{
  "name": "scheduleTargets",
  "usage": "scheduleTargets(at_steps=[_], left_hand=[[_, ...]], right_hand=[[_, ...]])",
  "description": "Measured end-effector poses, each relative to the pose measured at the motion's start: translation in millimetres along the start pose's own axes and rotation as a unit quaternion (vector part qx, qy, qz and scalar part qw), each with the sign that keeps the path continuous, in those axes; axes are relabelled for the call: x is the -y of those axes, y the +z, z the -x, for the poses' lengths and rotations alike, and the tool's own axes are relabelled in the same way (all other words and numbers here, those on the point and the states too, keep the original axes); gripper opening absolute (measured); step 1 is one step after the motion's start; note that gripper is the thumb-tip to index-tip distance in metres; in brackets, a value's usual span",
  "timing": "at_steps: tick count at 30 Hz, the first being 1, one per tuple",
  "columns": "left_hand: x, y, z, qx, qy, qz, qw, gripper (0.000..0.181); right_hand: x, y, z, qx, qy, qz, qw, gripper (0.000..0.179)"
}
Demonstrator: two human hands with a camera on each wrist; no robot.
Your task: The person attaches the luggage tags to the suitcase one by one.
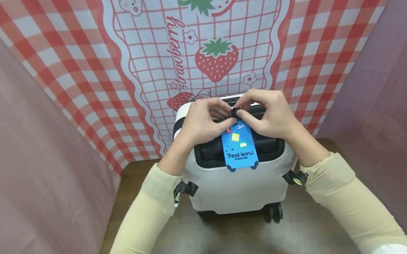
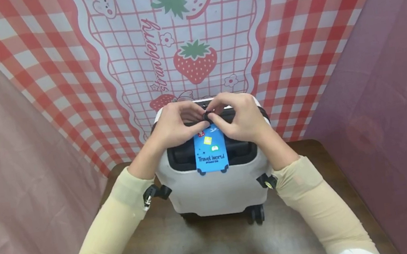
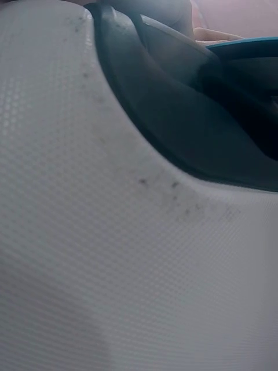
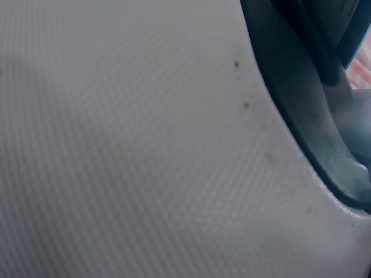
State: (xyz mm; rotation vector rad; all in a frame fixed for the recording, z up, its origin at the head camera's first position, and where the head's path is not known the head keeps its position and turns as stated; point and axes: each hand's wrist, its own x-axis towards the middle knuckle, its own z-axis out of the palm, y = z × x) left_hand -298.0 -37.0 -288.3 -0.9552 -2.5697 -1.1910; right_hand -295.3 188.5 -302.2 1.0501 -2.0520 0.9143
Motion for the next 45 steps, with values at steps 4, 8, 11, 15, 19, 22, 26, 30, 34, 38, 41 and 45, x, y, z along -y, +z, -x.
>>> scheduleTargets(at_steps=[4,8,11,15,19,22,26,30,34,38,41,45], left_hand=[[-0.8,-0.1,0.1,-0.001,0.001,0.001,1.0000,0.026],[-1.4,0.0,-0.2,-0.002,0.000,-0.001,1.0000,0.026],[-1.9,0.2,-0.2,-0.003,-0.002,-0.006,1.0000,0.026],[-2.4,0.6,0.1,-0.006,-0.002,-0.009,0.9999,0.025],[-1.8,1.3,0.1,-0.010,0.001,-0.013,0.9999,0.025],[-1.0,1.8,0.3,-0.013,0.003,-0.014,0.9998,0.024],[-0.5,2.1,0.6,-0.014,0.003,-0.009,0.9999,0.023],[-0.8,1.8,0.7,-0.013,0.001,-0.008,0.9999,0.024],[-1.1,1.4,0.6,-0.012,-0.001,-0.007,0.9999,0.025],[-2.3,0.9,0.3,-0.011,-0.004,-0.004,0.9999,0.025],[-2.5,0.8,0.5,-0.010,-0.004,-0.001,0.9999,0.025],[-0.4,0.9,1.5,-0.013,0.001,0.015,0.9998,0.023]], right_hand=[[-0.1,-0.1,-0.2,0.005,-0.013,0.006,0.9999,0.015],[0.1,1.9,-0.2,0.002,-0.015,0.015,0.9998,0.011],[0.8,3.2,0.3,0.001,-0.010,0.020,0.9998,0.008],[1.6,3.5,1.0,0.004,-0.008,0.027,0.9996,0.007],[0.9,2.8,1.1,0.002,-0.018,0.036,0.9992,0.010],[0.3,2.5,0.8,0.004,-0.027,0.041,0.9988,0.018],[0.5,2.5,0.3,0.006,-0.031,0.043,0.9986,0.020],[1.6,1.9,0.1,0.005,-0.027,0.048,0.9985,0.018],[2.1,1.5,0.2,0.007,-0.020,0.049,0.9985,0.017],[2.1,1.6,0.3,0.013,-0.014,0.048,0.9987,0.016],[1.7,1.6,0.5,0.014,-0.013,0.046,0.9988,0.016],[-1.3,1.1,0.6,0.006,-0.014,0.029,0.9994,0.011]])
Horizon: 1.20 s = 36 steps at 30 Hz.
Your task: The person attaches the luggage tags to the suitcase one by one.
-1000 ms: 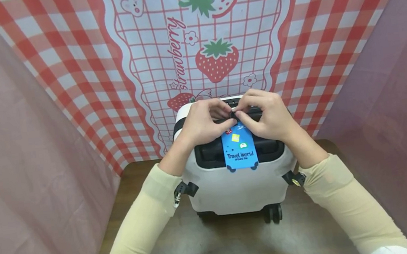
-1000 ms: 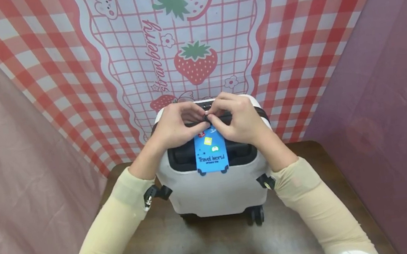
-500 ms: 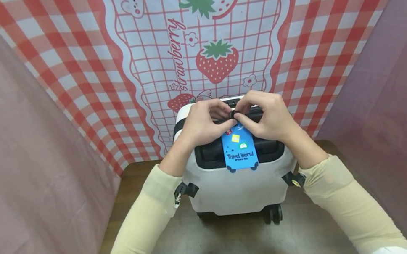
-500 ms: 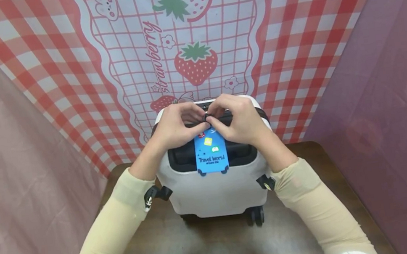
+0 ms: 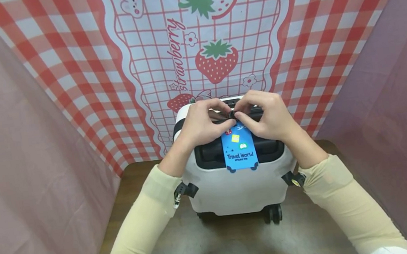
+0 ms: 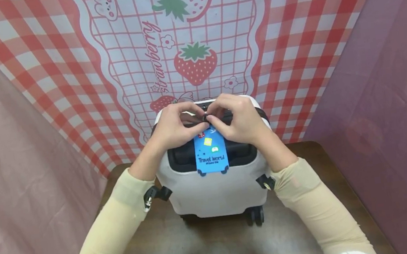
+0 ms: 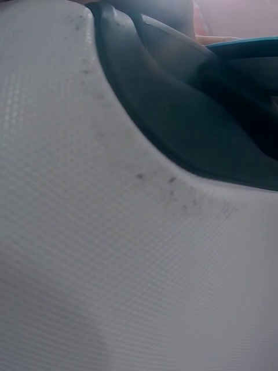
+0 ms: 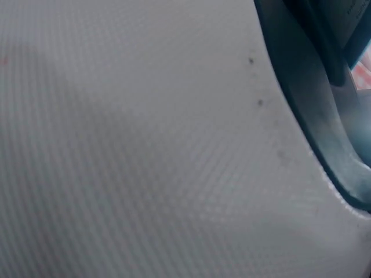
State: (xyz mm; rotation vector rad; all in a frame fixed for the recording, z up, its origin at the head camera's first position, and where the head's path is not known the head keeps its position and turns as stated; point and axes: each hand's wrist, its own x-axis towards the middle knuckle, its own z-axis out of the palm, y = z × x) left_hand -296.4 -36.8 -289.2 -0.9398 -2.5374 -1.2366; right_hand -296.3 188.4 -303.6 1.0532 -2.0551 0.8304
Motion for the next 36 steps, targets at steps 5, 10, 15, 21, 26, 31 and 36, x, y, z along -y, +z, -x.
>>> scheduleTargets(at_steps=[5,10,15,21,26,31,36], left_hand=[[2.5,0.3,0.5,-0.010,0.007,0.029,0.9995,0.018],[0.9,1.3,-1.2,-0.021,0.005,0.031,0.9993,0.019],[0.5,1.5,-0.8,-0.009,0.008,0.049,0.9987,0.017],[0.8,0.5,-0.2,0.002,0.023,0.077,0.9967,0.014],[1.3,1.5,0.2,0.002,0.024,0.086,0.9960,0.012],[1.7,2.3,0.3,-0.003,0.026,0.086,0.9959,0.009],[2.7,3.1,0.9,-0.007,0.039,0.080,0.9960,0.008]], right_hand=[[-3.2,-2.1,0.2,-0.012,0.003,-0.027,0.9996,0.008],[-1.1,-3.6,-0.4,-0.006,0.033,-0.028,0.9991,0.008],[0.6,-3.3,-0.4,-0.004,0.078,-0.007,0.9969,0.008],[0.1,-3.5,0.0,0.010,0.093,-0.002,0.9956,0.008],[-0.8,-4.0,0.3,0.022,0.088,-0.007,0.9958,0.007],[0.5,-5.3,-1.6,0.052,0.105,-0.014,0.9930,0.009],[1.5,-6.8,-4.2,0.081,0.136,-0.026,0.9871,0.012]])
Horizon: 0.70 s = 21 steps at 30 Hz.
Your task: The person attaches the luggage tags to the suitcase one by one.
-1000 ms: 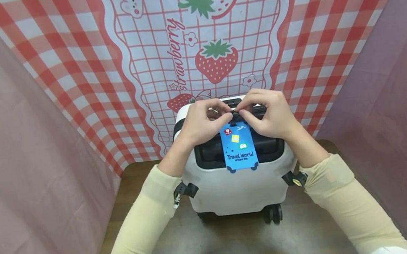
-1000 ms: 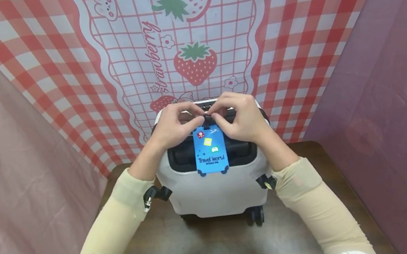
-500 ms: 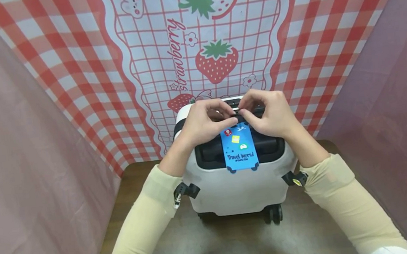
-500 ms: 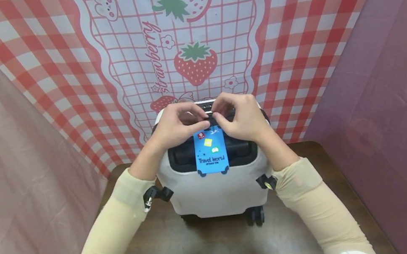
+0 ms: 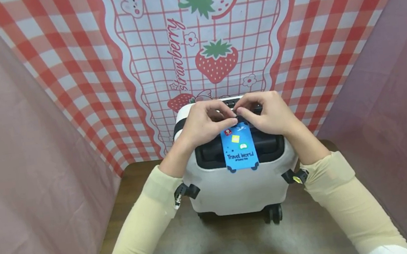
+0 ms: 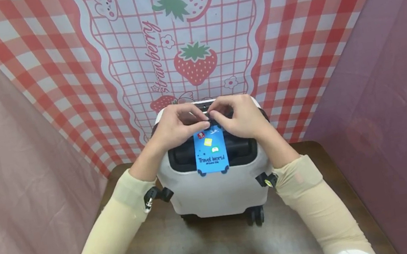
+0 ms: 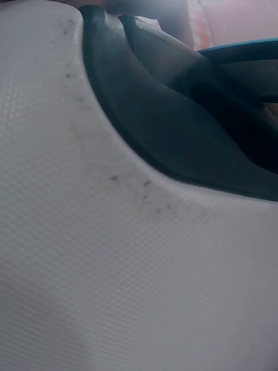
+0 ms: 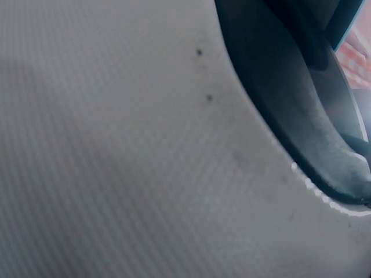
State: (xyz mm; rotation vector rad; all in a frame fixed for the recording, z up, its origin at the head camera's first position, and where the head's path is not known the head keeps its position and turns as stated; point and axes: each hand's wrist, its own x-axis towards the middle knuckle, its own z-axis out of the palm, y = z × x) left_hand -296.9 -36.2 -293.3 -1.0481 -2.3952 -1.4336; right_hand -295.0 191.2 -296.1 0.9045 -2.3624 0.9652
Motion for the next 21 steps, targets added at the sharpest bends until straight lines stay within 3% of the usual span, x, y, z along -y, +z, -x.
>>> scheduleTargets(at_steps=[10,21], left_hand=[[0.6,1.4,2.2,-0.007,0.037,-0.019,0.9991,0.006],[0.2,2.4,3.7,0.004,0.053,-0.070,0.9961,0.015]], right_hand=[[-0.3,-0.7,-1.2,0.008,0.025,-0.052,0.9983,0.007],[-0.5,1.2,-0.2,0.000,0.015,-0.043,0.9990,0.009]])
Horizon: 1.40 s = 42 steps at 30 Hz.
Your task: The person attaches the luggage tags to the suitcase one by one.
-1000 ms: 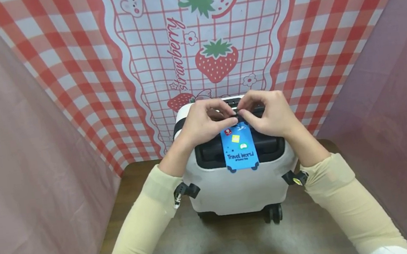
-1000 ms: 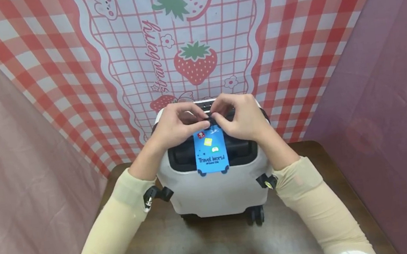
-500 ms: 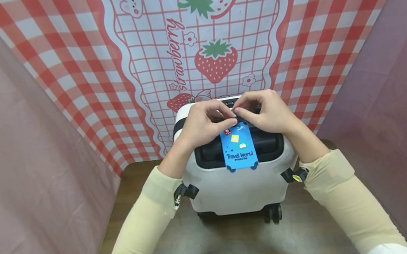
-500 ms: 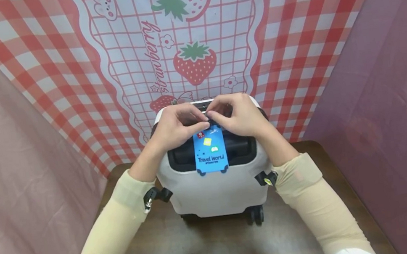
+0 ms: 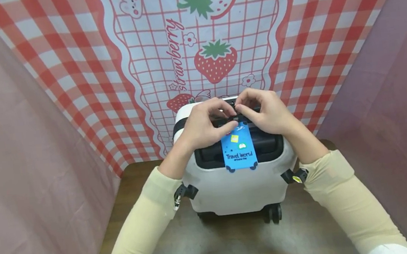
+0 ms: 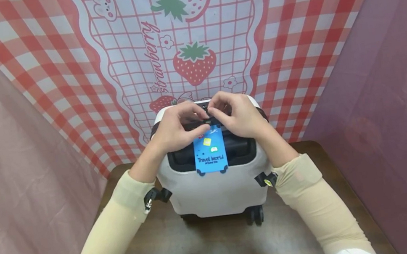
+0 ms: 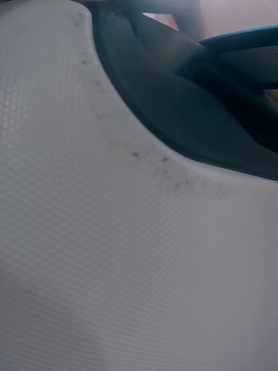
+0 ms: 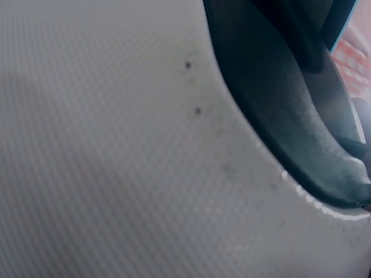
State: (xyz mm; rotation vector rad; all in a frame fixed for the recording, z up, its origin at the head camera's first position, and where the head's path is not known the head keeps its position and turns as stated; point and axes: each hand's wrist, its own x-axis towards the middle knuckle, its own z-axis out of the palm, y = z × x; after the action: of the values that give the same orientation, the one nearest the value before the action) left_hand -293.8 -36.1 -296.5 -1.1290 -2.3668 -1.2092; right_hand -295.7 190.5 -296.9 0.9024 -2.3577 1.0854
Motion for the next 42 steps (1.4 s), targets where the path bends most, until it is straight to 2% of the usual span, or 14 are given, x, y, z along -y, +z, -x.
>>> scheduleTargets(at_steps=[4,24,42], left_hand=[[0.3,0.0,0.7,0.000,-0.002,-0.011,0.9999,0.020],[0.6,0.0,0.5,-0.004,0.004,0.004,1.0000,0.017],[0.3,0.4,0.1,-0.020,0.004,-0.003,0.9998,0.013]], right_hand=[[-0.3,0.1,0.1,0.000,0.001,0.002,1.0000,0.010],[-0.4,0.4,-0.8,0.006,0.010,0.000,0.9999,0.010],[0.8,1.5,-1.2,0.007,0.013,0.006,0.9999,0.009]])
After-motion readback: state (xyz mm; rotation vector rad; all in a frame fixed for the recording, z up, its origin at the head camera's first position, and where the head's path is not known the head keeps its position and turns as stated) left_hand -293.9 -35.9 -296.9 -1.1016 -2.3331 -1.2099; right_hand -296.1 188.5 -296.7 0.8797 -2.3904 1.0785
